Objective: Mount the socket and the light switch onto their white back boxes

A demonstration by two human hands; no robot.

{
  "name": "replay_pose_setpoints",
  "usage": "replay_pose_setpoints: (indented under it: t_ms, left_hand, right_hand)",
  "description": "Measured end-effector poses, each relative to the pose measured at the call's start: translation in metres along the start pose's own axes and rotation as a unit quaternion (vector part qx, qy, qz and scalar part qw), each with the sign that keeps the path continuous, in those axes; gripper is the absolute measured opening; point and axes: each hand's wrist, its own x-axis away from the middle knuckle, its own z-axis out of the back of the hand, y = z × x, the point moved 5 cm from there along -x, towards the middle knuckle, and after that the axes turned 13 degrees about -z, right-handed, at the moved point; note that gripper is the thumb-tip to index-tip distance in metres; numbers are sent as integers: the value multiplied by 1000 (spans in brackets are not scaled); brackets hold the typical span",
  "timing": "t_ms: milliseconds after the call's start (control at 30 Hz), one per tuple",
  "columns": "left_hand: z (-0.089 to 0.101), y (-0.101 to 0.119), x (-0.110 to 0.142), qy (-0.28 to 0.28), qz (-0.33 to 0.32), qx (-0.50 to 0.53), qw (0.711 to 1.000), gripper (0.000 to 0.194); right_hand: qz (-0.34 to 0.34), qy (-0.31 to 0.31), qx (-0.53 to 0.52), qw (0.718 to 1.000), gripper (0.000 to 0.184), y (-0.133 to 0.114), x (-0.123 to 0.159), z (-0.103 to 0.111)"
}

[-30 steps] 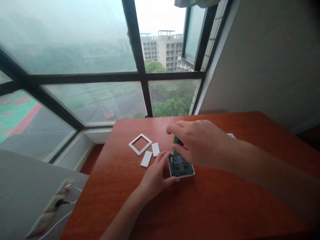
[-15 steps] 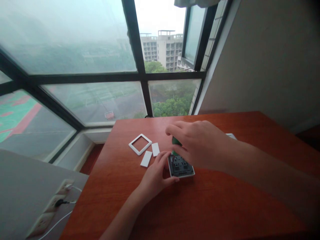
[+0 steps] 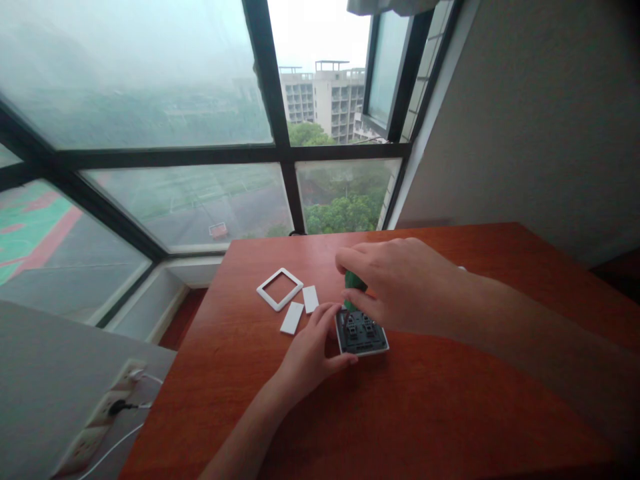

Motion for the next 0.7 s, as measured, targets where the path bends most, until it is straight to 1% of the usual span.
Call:
replay_pose_setpoints:
  t_ms: [200, 333, 433, 567, 633, 700]
  left_hand:
    - [-1, -1, 1, -2, -4, -13, 1000, 86]
    - [1, 0, 0, -7, 0, -16, 1000, 79]
    - [1, 0, 0, -6, 1, -14, 1000, 76]
    - [-1, -1, 1, -5, 0, -10, 1000, 77]
    - [-1, -1, 1, -4, -4, -8, 1000, 79]
    - [-1, -1, 0, -4, -6, -11, 1000, 82]
  right_hand:
    - [-33, 63, 31, 997, 28, -2, -3, -1]
    - [-48, 65, 40, 996, 37, -5, -2, -1]
    - [-48, 52, 23, 997, 31, -3, -1, 1]
    - [8, 6, -15, 1000, 13, 0, 1, 1]
    - [13, 9, -3, 1000, 15, 2, 0, 1]
    - [-12, 30, 19, 999, 24, 4, -2, 2]
